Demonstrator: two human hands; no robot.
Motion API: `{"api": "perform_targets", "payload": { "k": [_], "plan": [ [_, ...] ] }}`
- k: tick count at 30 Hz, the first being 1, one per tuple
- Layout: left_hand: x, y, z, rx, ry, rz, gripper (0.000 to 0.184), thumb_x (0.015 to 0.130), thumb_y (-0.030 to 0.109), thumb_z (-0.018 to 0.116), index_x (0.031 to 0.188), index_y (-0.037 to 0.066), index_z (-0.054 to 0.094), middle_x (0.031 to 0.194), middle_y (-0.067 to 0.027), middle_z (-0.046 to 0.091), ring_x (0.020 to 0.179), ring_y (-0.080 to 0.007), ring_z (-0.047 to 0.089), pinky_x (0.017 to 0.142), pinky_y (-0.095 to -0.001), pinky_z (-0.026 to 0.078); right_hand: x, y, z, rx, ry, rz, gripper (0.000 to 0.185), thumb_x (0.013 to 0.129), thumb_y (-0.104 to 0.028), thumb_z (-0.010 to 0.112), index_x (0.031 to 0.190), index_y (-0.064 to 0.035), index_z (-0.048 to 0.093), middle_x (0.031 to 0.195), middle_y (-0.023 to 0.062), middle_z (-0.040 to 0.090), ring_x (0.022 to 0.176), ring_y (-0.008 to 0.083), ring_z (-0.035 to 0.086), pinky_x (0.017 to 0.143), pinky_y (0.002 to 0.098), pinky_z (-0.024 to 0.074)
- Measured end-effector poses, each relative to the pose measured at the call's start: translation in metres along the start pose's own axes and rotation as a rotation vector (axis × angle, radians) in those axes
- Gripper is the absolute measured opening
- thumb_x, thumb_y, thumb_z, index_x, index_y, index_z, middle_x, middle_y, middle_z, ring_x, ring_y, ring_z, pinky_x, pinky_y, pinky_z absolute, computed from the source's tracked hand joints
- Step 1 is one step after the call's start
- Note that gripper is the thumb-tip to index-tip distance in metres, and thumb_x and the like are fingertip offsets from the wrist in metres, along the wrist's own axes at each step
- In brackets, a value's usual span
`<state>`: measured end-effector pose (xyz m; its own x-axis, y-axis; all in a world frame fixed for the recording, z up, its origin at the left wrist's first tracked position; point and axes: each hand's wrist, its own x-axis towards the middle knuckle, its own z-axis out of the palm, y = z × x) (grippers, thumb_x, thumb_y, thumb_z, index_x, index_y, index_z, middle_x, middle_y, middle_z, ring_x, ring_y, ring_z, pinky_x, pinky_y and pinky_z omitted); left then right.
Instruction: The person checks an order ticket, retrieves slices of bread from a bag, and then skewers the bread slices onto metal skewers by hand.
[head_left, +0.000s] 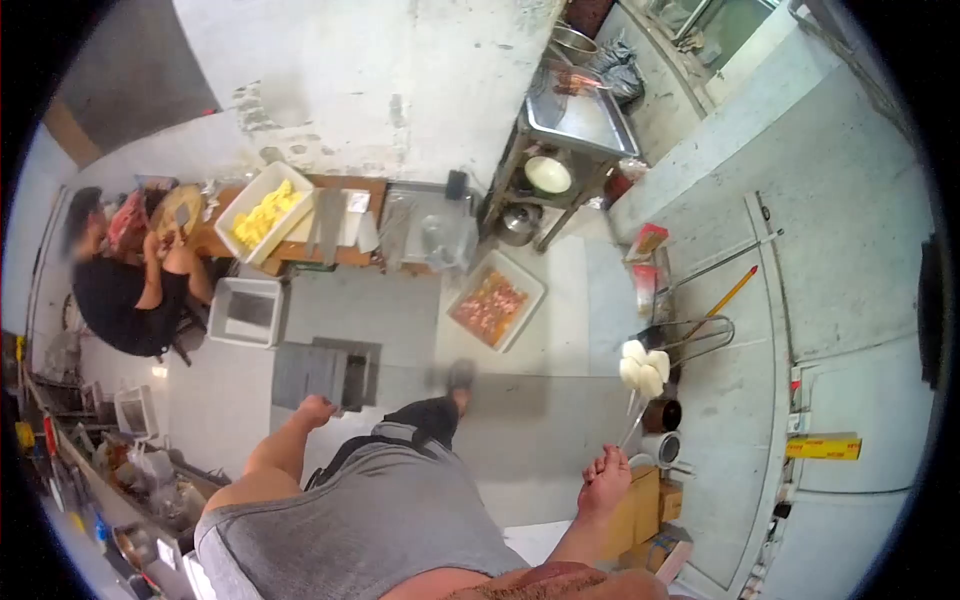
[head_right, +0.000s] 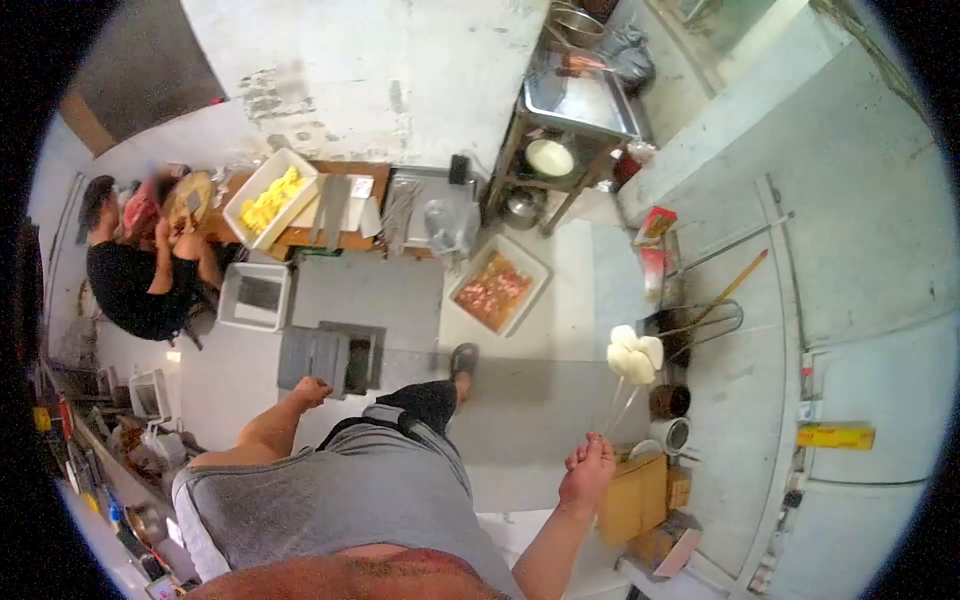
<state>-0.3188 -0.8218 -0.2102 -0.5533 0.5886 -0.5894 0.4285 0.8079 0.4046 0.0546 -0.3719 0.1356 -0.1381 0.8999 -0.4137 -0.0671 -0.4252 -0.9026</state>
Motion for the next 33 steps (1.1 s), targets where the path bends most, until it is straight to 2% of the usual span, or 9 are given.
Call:
{"api": "perform_targets", "payload": {
  "k": [1,2,8,15,23,25,26,29,33],
  "plan": [
    [0.033,0.016,0.010,-0.023,0.079,0.048,0.032,0.079,0.034,0.059,0.088,0.004,0.069,0.090,-0.0196,0.067,0.084,-0.0336,0.065,0.076,-0.0421,0.052,0.024,-0.010,0.006,-0.019,-0.002,0.003,0.014,0.096,-0.018,0.051,0.091,-0.0055,0.055,0.062,-0.0036,0.039,0.048,0.0048,0.034,0.040,0.0202,0.0292],
    [0.026,0.113,-0.055,-0.382,0.055,-0.338,0.035,0.081,0.034,0.059,0.096,0.004,0.068,0.093,-0.0198,0.067,0.088,-0.0343,0.064,0.080,-0.0429,0.051,0.053,-0.018,0.016,-0.035,-0.012,0.011,0.013,0.095,-0.016,0.051,0.090,-0.0046,0.055,0.065,-0.0025,0.042,0.052,0.0049,0.036,0.041,0.0200,0.0299],
    [0.159,0.264,-0.158,-0.567,0.206,-0.029,0.038,0.086,0.034,0.060,0.102,0.000,0.064,0.080,-0.0139,0.068,0.072,-0.0219,0.065,0.070,-0.0345,0.051,0.171,-0.091,0.072,-0.169,-0.193,0.061,0.013,0.094,-0.016,0.053,0.089,-0.0038,0.055,0.064,-0.0024,0.043,0.055,0.0056,0.038,0.044,0.0198,0.0315],
    [0.167,0.305,-0.224,-0.775,0.489,-0.184,0.035,0.087,0.027,0.060,0.106,-0.002,0.063,0.088,-0.0152,0.068,0.081,-0.0205,0.065,0.074,-0.0328,0.050,0.322,-0.145,0.157,-0.275,-0.364,0.035,0.014,0.091,-0.015,0.056,0.086,-0.0021,0.056,0.060,-0.0040,0.038,0.050,0.0054,0.033,0.044,0.0217,0.0265],
    [0.057,0.331,-0.086,-0.838,0.674,-0.939,0.035,0.083,0.029,0.058,0.094,-0.004,0.066,0.077,-0.0194,0.066,0.073,-0.0298,0.066,0.066,-0.0386,0.050,0.529,-0.199,0.266,-0.331,-0.677,0.016,0.016,0.090,-0.015,0.056,0.087,0.0004,0.057,0.060,-0.0047,0.038,0.049,0.0050,0.032,0.043,0.0220,0.0249],
    [0.041,0.299,0.040,-0.467,0.697,-1.101,0.033,0.082,0.027,0.057,0.090,-0.004,0.066,0.069,-0.0157,0.064,0.061,-0.0271,0.062,0.058,-0.0374,0.049,0.579,-0.203,0.293,-0.295,-0.769,0.040,0.016,0.090,-0.015,0.057,0.085,-0.0003,0.056,0.060,-0.0047,0.039,0.049,0.0049,0.032,0.043,0.0223,0.0246],
    [0.035,0.388,-0.005,-0.817,0.591,-1.154,0.033,0.082,0.026,0.057,0.089,-0.005,0.065,0.070,-0.0154,0.064,0.057,-0.0258,0.060,0.055,-0.0372,0.049,0.601,-0.203,0.307,-0.299,-0.795,0.047,0.017,0.091,-0.017,0.056,0.086,-0.0005,0.056,0.060,-0.0045,0.039,0.048,0.0052,0.032,0.042,0.0224,0.0251],
    [0.038,0.457,0.028,-1.186,0.467,-1.121,0.030,0.083,0.025,0.062,0.090,-0.004,0.066,0.073,-0.0130,0.066,0.058,-0.0225,0.062,0.054,-0.0362,0.050,0.657,-0.193,0.354,-0.294,-0.866,0.058,0.020,0.092,-0.021,0.056,0.089,-0.0013,0.056,0.060,-0.0041,0.038,0.046,0.0059,0.032,0.041,0.0226,0.0260],
    [0.056,0.547,-0.029,-0.911,0.544,-1.107,0.030,0.083,0.025,0.063,0.092,-0.003,0.067,0.073,-0.0107,0.067,0.061,-0.0204,0.063,0.057,-0.0343,0.050,0.707,-0.159,0.387,-0.286,-0.861,0.197,0.020,0.093,-0.024,0.055,0.091,-0.0042,0.054,0.059,-0.0049,0.036,0.046,0.0062,0.031,0.040,0.0225,0.0258]
  ]
}}
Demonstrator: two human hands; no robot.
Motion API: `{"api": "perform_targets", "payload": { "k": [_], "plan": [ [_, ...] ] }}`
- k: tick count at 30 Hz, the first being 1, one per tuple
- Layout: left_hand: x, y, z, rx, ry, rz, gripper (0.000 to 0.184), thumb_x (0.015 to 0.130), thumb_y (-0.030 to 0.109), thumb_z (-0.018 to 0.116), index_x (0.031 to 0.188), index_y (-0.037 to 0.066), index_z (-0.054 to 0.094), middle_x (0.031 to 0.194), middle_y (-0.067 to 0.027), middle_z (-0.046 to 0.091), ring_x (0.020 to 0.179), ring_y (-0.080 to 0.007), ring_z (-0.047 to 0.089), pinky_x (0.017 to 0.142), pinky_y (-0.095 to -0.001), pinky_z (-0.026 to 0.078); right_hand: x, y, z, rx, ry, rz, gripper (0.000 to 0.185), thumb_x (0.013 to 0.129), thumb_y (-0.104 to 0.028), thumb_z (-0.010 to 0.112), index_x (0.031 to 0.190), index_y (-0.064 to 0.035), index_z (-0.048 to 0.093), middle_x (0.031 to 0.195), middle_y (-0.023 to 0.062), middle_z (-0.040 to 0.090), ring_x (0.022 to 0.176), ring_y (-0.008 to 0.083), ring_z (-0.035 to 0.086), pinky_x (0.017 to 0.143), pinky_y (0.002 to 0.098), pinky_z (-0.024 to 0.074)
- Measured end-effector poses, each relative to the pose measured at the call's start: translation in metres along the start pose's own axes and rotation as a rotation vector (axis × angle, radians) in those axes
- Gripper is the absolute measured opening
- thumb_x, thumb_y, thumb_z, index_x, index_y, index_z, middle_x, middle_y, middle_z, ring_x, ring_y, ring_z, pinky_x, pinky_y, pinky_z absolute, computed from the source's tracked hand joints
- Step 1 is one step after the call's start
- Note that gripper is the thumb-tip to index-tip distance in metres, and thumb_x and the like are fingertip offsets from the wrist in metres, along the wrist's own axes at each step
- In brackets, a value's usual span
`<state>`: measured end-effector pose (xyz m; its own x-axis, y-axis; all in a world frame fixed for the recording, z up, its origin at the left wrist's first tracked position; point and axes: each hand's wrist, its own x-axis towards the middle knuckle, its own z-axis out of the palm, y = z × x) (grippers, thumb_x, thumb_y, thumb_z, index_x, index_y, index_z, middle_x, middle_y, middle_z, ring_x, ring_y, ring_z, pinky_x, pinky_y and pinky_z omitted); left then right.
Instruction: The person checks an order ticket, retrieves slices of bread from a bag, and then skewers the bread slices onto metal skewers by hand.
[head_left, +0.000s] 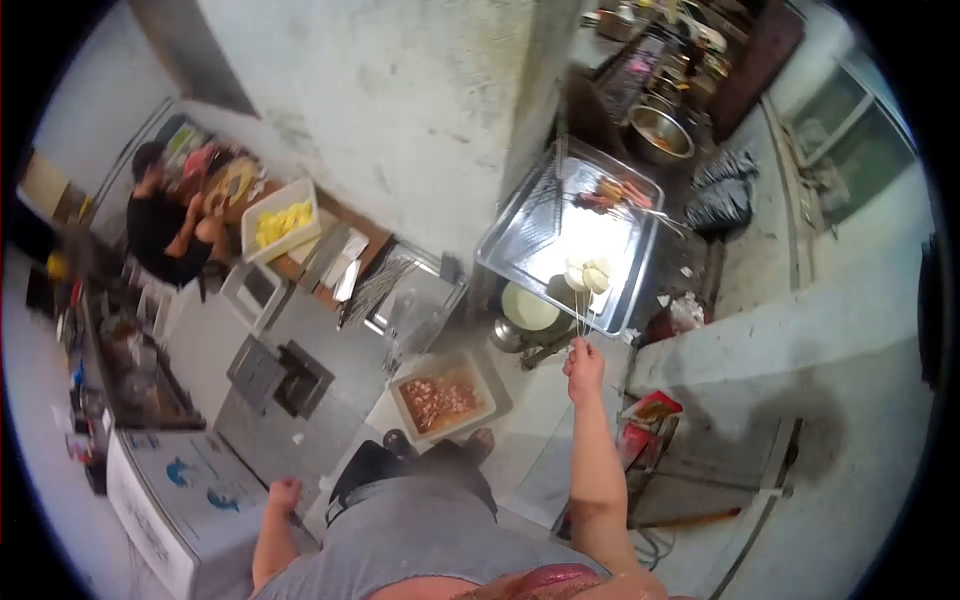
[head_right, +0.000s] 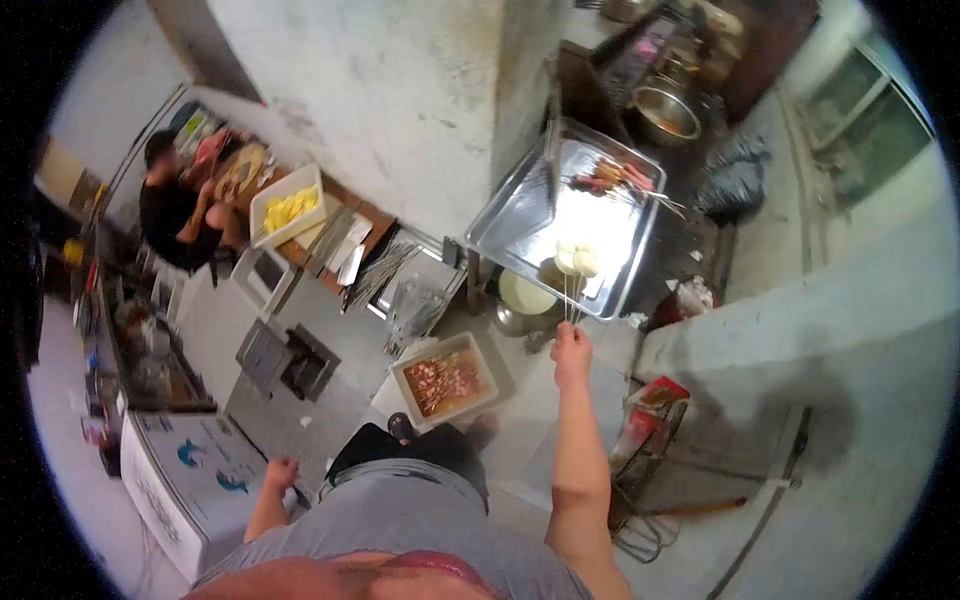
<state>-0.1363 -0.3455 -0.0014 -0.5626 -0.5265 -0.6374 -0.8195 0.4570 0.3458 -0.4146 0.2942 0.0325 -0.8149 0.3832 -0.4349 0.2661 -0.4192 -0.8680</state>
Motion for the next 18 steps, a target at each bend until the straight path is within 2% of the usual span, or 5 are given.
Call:
{"api": "perform_targets", "payload": {
  "k": [4,10,13,17,18],
  "plan": [
    [-0.016,0.007,-0.013,0.083,0.209,0.193,0.031,0.082,0.028,0.062,0.091,-0.002,0.067,0.080,-0.0197,0.068,0.071,-0.0278,0.066,0.068,-0.0365,0.051,0.019,0.024,0.003,-0.037,0.004,0.095,0.023,0.093,-0.028,0.055,0.094,-0.0048,0.054,0.062,-0.0041,0.038,0.048,0.0062,0.033,0.041,0.0223,0.0261],
    [-0.045,-0.046,-0.020,-0.297,0.282,-0.084,0.027,0.083,0.021,0.062,0.094,-0.003,0.066,0.078,-0.0143,0.068,0.068,-0.0186,0.065,0.065,-0.0324,0.050,0.015,0.021,0.002,-0.011,0.049,0.193,0.023,0.093,-0.032,0.055,0.094,-0.0088,0.051,0.064,-0.0029,0.040,0.050,0.0074,0.036,0.044,0.0214,0.0308],
    [-0.056,-0.136,0.001,-0.315,0.257,-0.180,0.028,0.082,0.024,0.063,0.090,-0.003,0.066,0.071,-0.0135,0.066,0.063,-0.0188,0.064,0.062,-0.0330,0.050,0.006,0.022,-0.002,-0.056,0.066,0.210,0.025,0.090,-0.036,0.056,0.095,-0.0117,0.051,0.067,-0.0016,0.042,0.054,0.0097,0.040,0.047,0.0237,0.0343],
    [-0.092,-0.230,0.004,-0.345,0.161,-0.401,0.031,0.081,0.026,0.062,0.091,-0.003,0.067,0.070,-0.0147,0.066,0.062,-0.0196,0.065,0.060,-0.0349,0.051,-0.056,0.035,0.027,-0.171,0.382,0.181,0.073,0.089,-0.068,0.033,0.128,-0.0070,0.046,0.096,0.0085,0.055,0.072,0.0203,0.050,0.063,0.0337,0.0429],
    [-0.099,-0.245,-0.006,-0.336,0.103,-0.453,0.031,0.081,0.026,0.062,0.092,-0.003,0.068,0.071,-0.0149,0.066,0.063,-0.0197,0.065,0.061,-0.0353,0.051,-0.068,0.051,0.034,-0.145,0.511,0.097,0.071,0.089,-0.066,0.033,0.118,-0.0035,0.050,0.090,0.0095,0.056,0.069,0.0225,0.050,0.061,0.0363,0.0433]
  ]
}}
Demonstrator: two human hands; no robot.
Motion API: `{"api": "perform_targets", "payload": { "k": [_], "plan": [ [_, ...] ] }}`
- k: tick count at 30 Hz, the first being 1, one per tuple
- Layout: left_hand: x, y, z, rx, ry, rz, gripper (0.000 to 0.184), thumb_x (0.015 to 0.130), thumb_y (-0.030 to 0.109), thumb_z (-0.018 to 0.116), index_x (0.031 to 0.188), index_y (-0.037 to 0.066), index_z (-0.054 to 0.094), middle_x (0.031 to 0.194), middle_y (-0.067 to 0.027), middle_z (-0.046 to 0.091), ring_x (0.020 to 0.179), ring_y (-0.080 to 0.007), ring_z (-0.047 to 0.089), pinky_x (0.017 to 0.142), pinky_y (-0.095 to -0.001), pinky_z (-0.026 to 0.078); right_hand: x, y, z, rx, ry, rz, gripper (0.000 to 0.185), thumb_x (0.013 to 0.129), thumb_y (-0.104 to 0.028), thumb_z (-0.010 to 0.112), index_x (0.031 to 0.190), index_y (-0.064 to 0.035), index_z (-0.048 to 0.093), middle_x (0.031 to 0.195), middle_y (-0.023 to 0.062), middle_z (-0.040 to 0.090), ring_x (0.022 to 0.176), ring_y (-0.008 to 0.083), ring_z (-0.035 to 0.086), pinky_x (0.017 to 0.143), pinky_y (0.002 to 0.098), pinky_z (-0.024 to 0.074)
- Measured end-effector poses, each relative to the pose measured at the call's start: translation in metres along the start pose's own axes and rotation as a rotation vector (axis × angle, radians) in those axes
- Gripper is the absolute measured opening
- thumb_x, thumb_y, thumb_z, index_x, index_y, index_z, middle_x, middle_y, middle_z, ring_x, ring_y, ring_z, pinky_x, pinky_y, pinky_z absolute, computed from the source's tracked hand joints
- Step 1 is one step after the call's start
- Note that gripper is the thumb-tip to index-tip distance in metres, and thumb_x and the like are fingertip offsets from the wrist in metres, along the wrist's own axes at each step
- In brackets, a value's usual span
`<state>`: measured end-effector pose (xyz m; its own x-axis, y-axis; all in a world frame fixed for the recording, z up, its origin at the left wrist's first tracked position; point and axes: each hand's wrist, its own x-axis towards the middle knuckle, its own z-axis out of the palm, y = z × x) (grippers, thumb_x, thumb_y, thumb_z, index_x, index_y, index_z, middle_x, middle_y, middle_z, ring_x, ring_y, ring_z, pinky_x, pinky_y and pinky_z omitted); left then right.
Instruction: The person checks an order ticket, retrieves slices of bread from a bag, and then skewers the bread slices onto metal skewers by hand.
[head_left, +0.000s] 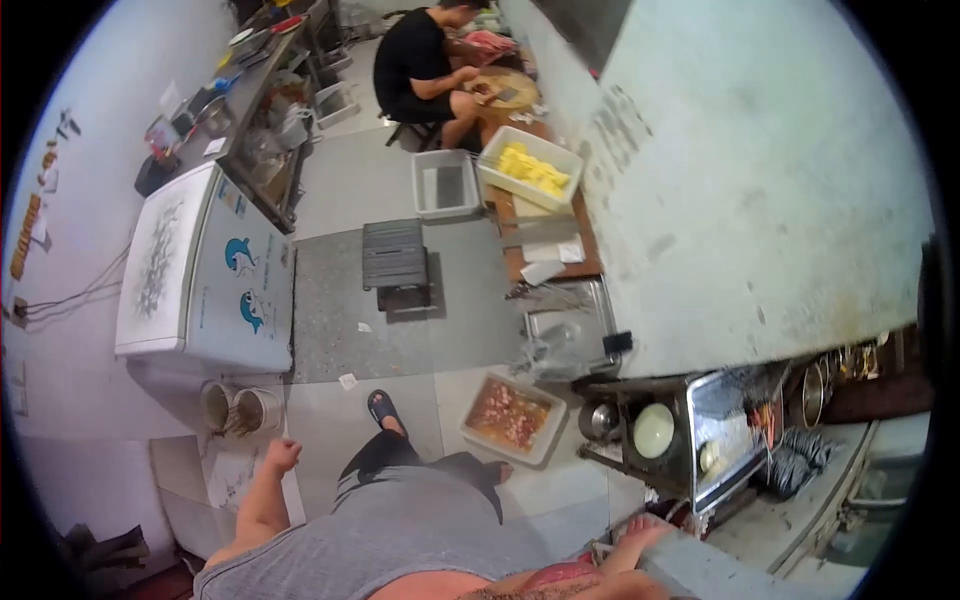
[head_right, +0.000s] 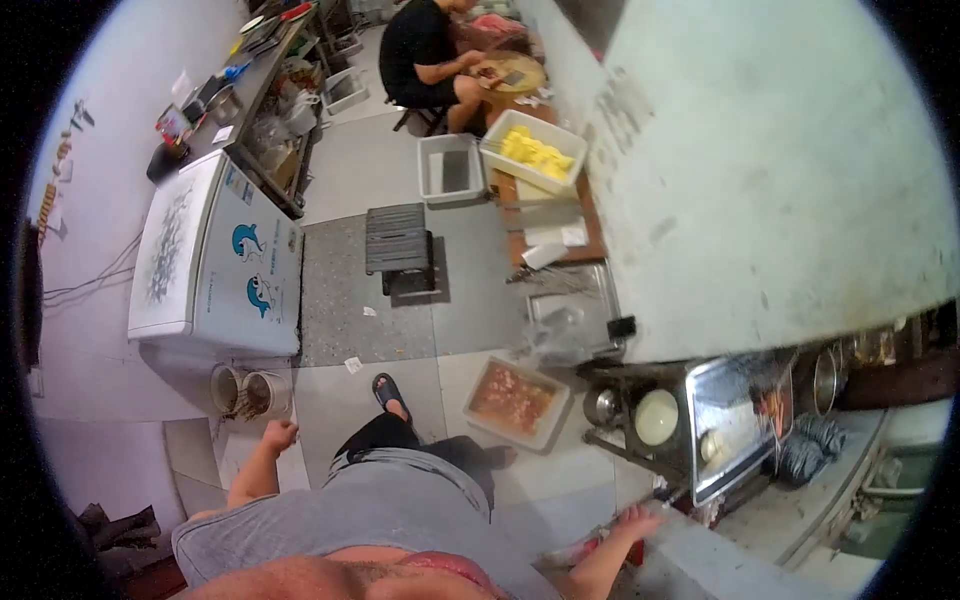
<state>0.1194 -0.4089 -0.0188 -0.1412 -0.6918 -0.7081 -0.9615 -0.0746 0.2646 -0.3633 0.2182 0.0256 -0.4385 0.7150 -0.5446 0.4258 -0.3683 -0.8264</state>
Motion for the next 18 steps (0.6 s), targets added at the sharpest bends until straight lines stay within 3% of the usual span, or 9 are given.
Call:
{"api": "perform_targets", "payload": {
  "k": [1,3,6,7,9,11,13,16,18],
  "plan": [
    [0.018,-0.035,-0.001,-0.069,0.014,-0.060,0.032,0.081,0.028,0.062,0.091,-0.002,0.068,0.071,-0.0158,0.066,0.062,-0.0208,0.065,0.061,-0.0355,0.051,-0.011,0.022,-0.004,0.053,0.138,-0.062,0.071,0.090,-0.065,0.033,0.108,-0.0001,0.054,0.084,0.0106,0.057,0.065,0.0248,0.051,0.059,0.0388,0.0437],
    [0.077,-0.110,-0.017,-0.195,0.048,-0.175,0.034,0.080,0.030,0.061,0.089,-0.002,0.068,0.072,-0.0175,0.066,0.061,-0.0229,0.065,0.062,-0.0359,0.051,-0.026,0.077,-0.018,-0.125,0.027,0.032,0.064,0.091,-0.062,0.035,0.082,-0.0006,0.051,0.064,0.0106,0.053,0.053,0.0257,0.048,0.049,0.0410,0.0420],
    [0.174,-0.170,-0.056,0.001,0.132,-0.058,0.037,0.078,0.033,0.061,0.088,-0.003,0.068,0.080,-0.0212,0.067,0.072,-0.0299,0.067,0.070,-0.0379,0.051,-0.068,0.176,-0.006,-0.520,-0.454,0.514,0.045,0.092,-0.046,0.046,0.074,-0.0043,0.045,0.056,0.0094,0.047,0.046,0.0229,0.045,0.041,0.0365,0.0379],
    [0.170,-0.116,-0.098,-0.198,0.099,-0.156,0.041,0.078,0.035,0.060,0.088,-0.004,0.067,0.090,-0.0226,0.066,0.088,-0.0356,0.064,0.078,-0.0395,0.049,-0.091,0.208,0.009,-0.639,-0.613,0.607,0.041,0.092,-0.041,0.050,0.071,-0.0055,0.043,0.054,0.0090,0.045,0.043,0.0219,0.044,0.038,0.0351,0.0365],
    [0.243,-0.083,-0.139,-0.260,0.255,0.155,0.040,0.079,0.034,0.059,0.090,-0.004,0.066,0.092,-0.0219,0.066,0.095,-0.0350,0.063,0.081,-0.0395,0.048,-0.183,0.234,0.079,-1.054,-0.708,0.512,0.031,0.092,-0.030,0.053,0.079,-0.0028,0.048,0.060,0.0093,0.050,0.046,0.0204,0.049,0.040,0.0334,0.0387],
    [0.239,0.042,-0.222,-0.302,0.243,0.235,0.036,0.083,0.033,0.058,0.095,0.000,0.067,0.086,-0.0194,0.067,0.087,-0.0281,0.066,0.078,-0.0363,0.049,-0.234,0.252,0.144,-1.233,-0.909,0.184,0.025,0.092,-0.027,0.054,0.083,-0.0043,0.054,0.064,0.0066,0.054,0.052,0.0197,0.056,0.041,0.0307,0.0432],
    [0.269,0.122,-0.261,-0.441,0.239,0.338,0.033,0.085,0.029,0.059,0.101,0.000,0.066,0.088,-0.0162,0.068,0.085,-0.0242,0.064,0.077,-0.0329,0.049,-0.271,0.252,0.206,-1.167,-0.923,0.016,0.020,0.092,-0.024,0.053,0.088,-0.0047,0.052,0.065,0.0061,0.054,0.051,0.0170,0.055,0.042,0.0283,0.0436],
    [0.287,0.223,-0.303,-0.515,0.213,0.536,0.028,0.088,0.021,0.061,0.106,0.000,0.063,0.090,-0.0105,0.066,0.080,-0.0177,0.063,0.076,-0.0295,0.049,-0.300,0.256,0.283,-1.016,-0.720,-0.098,0.016,0.091,-0.020,0.053,0.092,-0.0043,0.051,0.067,0.0069,0.056,0.050,0.0159,0.054,0.042,0.0278,0.0444],
    [0.284,0.273,-0.336,-0.443,0.080,0.678,0.031,0.086,0.027,0.061,0.105,0.002,0.065,0.094,-0.0136,0.068,0.086,-0.0232,0.064,0.079,-0.0330,0.049,-0.296,0.276,0.325,-0.977,-0.670,-0.130,0.015,0.091,-0.019,0.053,0.091,-0.0039,0.051,0.066,0.0072,0.056,0.050,0.0159,0.054,0.041,0.0279,0.0436]
  ]
}}
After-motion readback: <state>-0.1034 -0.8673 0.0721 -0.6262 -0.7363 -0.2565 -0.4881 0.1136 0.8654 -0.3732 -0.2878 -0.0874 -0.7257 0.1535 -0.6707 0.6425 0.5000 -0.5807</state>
